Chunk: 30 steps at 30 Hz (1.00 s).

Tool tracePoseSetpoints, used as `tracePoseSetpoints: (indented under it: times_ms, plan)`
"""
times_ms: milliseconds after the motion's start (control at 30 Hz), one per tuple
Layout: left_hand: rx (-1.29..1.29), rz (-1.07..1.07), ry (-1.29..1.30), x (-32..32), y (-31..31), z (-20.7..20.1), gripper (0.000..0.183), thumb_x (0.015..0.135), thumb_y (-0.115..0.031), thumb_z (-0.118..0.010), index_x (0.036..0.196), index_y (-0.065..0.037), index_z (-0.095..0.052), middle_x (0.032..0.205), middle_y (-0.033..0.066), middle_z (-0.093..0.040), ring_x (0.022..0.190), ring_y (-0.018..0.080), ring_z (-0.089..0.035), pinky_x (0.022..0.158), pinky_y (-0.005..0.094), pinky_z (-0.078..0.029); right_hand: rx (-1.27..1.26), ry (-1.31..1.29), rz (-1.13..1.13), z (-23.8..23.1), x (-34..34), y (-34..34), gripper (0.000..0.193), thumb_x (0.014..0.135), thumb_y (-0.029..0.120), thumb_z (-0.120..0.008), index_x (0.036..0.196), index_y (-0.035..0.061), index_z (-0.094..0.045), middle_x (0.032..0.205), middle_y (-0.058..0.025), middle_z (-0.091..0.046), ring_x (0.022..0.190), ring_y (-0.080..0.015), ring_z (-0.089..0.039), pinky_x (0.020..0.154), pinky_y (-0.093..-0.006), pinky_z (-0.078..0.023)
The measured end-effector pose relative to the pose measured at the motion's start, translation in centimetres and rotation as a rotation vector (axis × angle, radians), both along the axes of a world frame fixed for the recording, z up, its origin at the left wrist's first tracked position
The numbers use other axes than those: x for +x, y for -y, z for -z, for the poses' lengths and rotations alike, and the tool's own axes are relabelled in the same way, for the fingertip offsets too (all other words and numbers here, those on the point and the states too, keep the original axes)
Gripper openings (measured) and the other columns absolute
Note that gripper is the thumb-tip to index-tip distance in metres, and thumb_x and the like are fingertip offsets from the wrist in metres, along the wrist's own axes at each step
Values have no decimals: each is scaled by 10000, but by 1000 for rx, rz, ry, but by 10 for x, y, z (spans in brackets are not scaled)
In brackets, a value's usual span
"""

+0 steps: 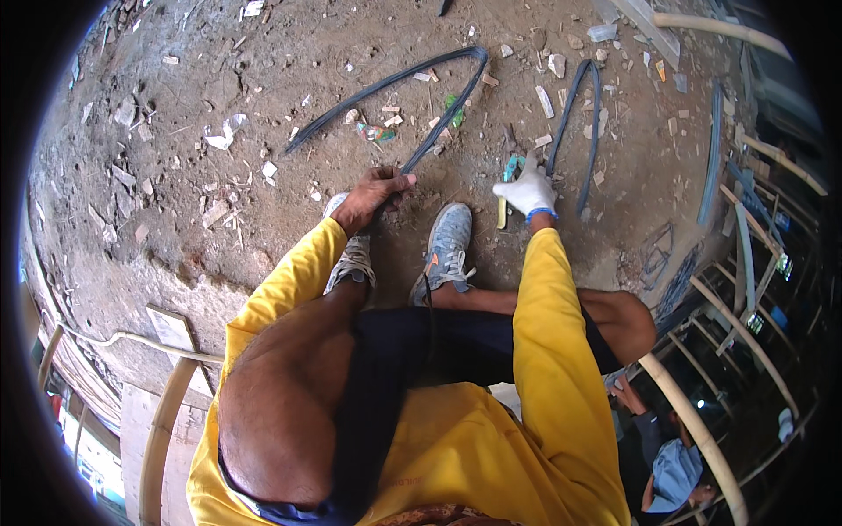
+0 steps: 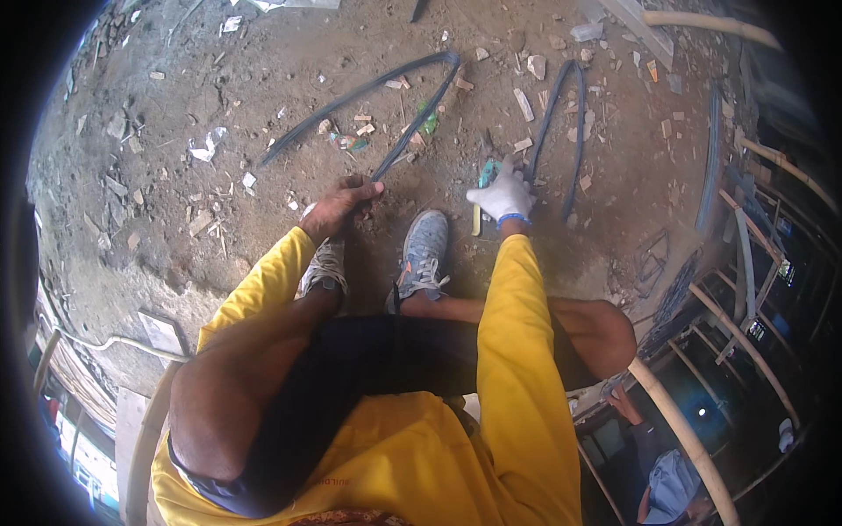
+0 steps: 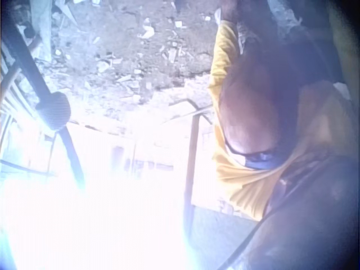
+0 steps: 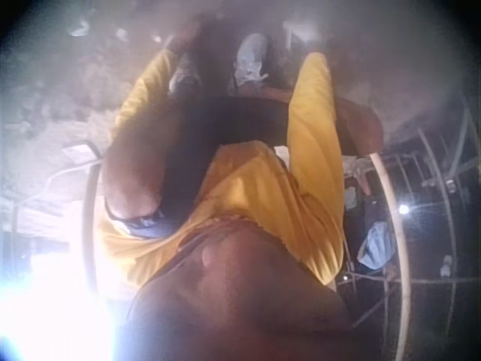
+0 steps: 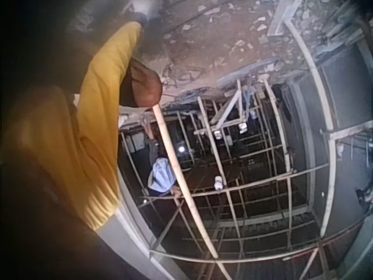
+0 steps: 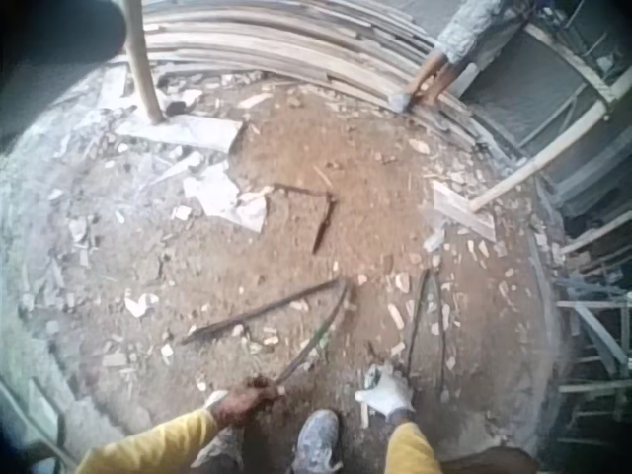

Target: The person bends and shapes a long steel bar by hand into a curved form, then uses pliers to cut and adjust smaller pieces. The person places the shaped bar onto a rebar cage structure.

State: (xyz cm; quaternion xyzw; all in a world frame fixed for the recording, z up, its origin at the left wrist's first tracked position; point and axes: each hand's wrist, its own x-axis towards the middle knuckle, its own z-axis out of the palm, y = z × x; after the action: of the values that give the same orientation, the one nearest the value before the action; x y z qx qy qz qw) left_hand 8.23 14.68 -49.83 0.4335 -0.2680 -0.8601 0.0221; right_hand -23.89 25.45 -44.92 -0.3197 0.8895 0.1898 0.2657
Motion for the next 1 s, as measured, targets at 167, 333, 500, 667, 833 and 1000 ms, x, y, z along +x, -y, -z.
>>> tracePoseSetpoints:
  times_ms: [167, 333, 500, 667, 833, 1000]
  plan:
    - [-338, 168, 160, -3, 3, -10, 350, 977, -385, -779, 933, -53, -680, 802, -1, -616, 684, 105, -542, 595, 287, -428, -598, 696, 711, -19, -28, -2, 459, 865, 201, -731, 1269, 12, -621, 1079, -98, -652, 953, -230, -631, 878, -380, -518]
    - [-284, 158, 105, 0, 5, -3, 405, 974, -342, -786, 1115, 28, -703, 880, 48, -675, 740, 136, -645, 649, 305, -527, -886, 663, 810, -70, -20, 9, 381, 884, 68, -688, 1261, 40, -642, 1016, -23, -664, 845, -139, -646, 735, -305, -532]
    - [-57, 163, -211, 19, 4, 13, 627, 985, -154, -750, 1535, 4, -495, 971, 52, -658, 832, 172, -689, 739, 314, -576, -676, 1110, 526, -139, 23, 0, 445, 888, -5, -626, 1330, 39, -609, 1119, -27, -681, 1047, -168, -656, 939, -330, -533]
    - [60, 138, -217, 29, 2, 20, 833, 915, -44, -809, 1622, -9, -371, 1057, 111, -709, 809, 202, -736, 700, 319, -597, -116, 932, 19, -129, 64, -13, 772, 782, 142, -721, 1515, 14, -513, 1291, -190, -678, 1190, -295, -653, 1035, -353, -505]
    - [128, 100, -259, 26, 4, 18, 835, 944, -23, -777, 1645, -4, -323, 1002, 115, -714, 844, 235, -751, 746, 342, -609, -100, 923, -172, -86, 84, -22, 731, 792, 195, -763, 1475, 65, -538, 1261, -284, -677, 1204, -433, -656, 997, -462, -530]
    - [224, 43, -306, 22, 4, 8, 803, 946, 35, -747, 1630, -6, -328, 1060, 157, -717, 940, 297, -774, 819, 377, -655, -232, 908, -254, -78, 88, -24, 540, 825, 218, -763, 1321, 84, -598, 1221, -244, -686, 1153, -451, -657, 956, -472, -545]
